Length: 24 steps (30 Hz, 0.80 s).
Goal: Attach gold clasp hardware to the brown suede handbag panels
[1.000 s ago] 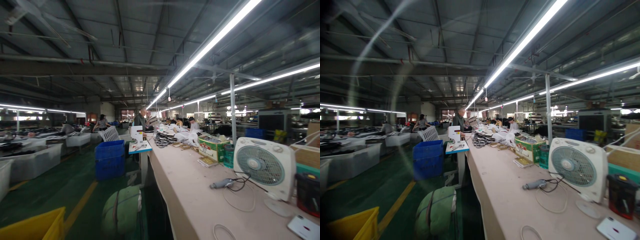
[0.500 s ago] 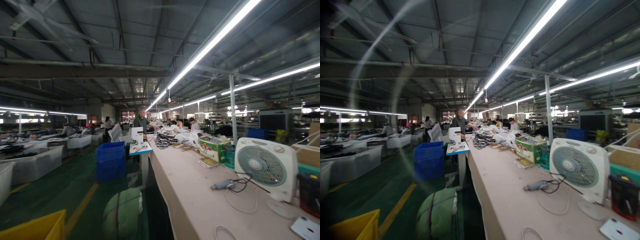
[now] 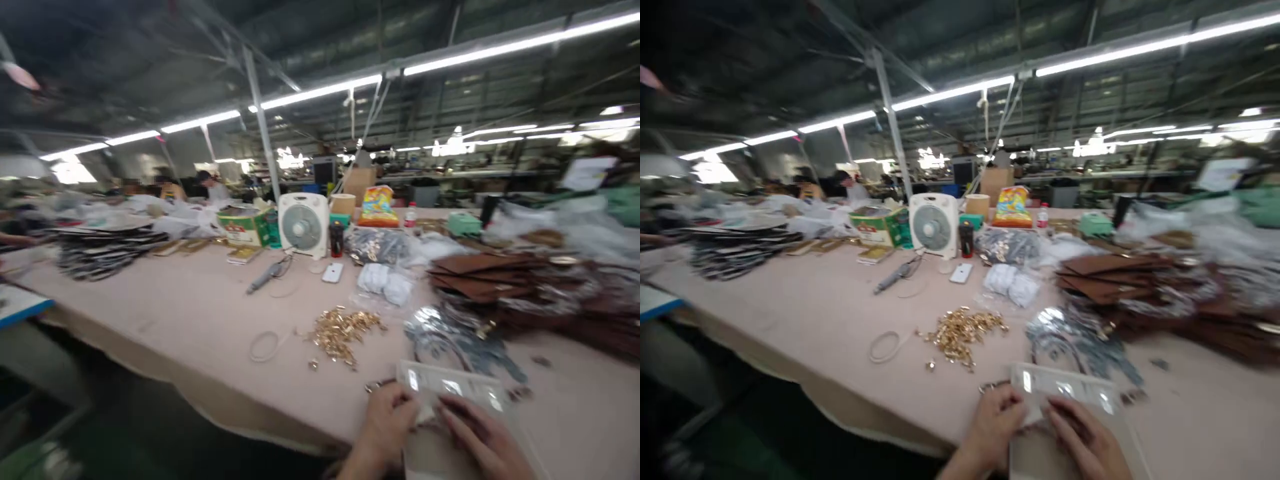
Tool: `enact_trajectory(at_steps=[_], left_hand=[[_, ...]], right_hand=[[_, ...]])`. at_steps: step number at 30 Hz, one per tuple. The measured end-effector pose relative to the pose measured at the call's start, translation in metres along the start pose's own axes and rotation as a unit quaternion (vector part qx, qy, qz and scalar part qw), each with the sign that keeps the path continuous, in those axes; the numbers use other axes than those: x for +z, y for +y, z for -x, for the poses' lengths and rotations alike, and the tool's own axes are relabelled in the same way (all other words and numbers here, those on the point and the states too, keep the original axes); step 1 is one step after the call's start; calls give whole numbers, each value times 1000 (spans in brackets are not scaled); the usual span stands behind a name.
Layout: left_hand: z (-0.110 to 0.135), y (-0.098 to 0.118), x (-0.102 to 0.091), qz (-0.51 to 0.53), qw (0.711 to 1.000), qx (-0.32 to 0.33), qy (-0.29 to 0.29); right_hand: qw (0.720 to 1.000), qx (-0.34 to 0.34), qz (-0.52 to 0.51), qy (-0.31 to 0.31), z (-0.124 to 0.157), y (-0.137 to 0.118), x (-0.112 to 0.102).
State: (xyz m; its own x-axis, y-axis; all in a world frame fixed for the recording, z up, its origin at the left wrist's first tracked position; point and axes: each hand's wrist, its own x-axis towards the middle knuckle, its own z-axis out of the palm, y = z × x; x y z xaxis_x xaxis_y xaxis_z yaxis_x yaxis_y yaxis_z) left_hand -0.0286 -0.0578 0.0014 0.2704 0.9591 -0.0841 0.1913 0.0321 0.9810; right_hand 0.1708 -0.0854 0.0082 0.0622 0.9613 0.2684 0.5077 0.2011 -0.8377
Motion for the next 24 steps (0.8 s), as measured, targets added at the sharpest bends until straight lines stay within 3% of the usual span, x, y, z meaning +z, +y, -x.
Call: enact_trajectory(at_steps=[3, 7, 13, 24], left_hand=[[-4, -2, -2, 9, 999, 48, -11], [-4, 1, -11, -24, 997, 75, -23], [-1, 3, -8, -70, 992, 104, -28], [2, 2, -10, -106, 985, 118, -67]], right_hand=[[989, 74, -115, -47, 4, 5, -4], [980, 48, -182, -66, 3, 6, 2], [984, -23, -137, -112, 6, 5, 4], [989, -94, -71, -94, 1, 2, 10]])
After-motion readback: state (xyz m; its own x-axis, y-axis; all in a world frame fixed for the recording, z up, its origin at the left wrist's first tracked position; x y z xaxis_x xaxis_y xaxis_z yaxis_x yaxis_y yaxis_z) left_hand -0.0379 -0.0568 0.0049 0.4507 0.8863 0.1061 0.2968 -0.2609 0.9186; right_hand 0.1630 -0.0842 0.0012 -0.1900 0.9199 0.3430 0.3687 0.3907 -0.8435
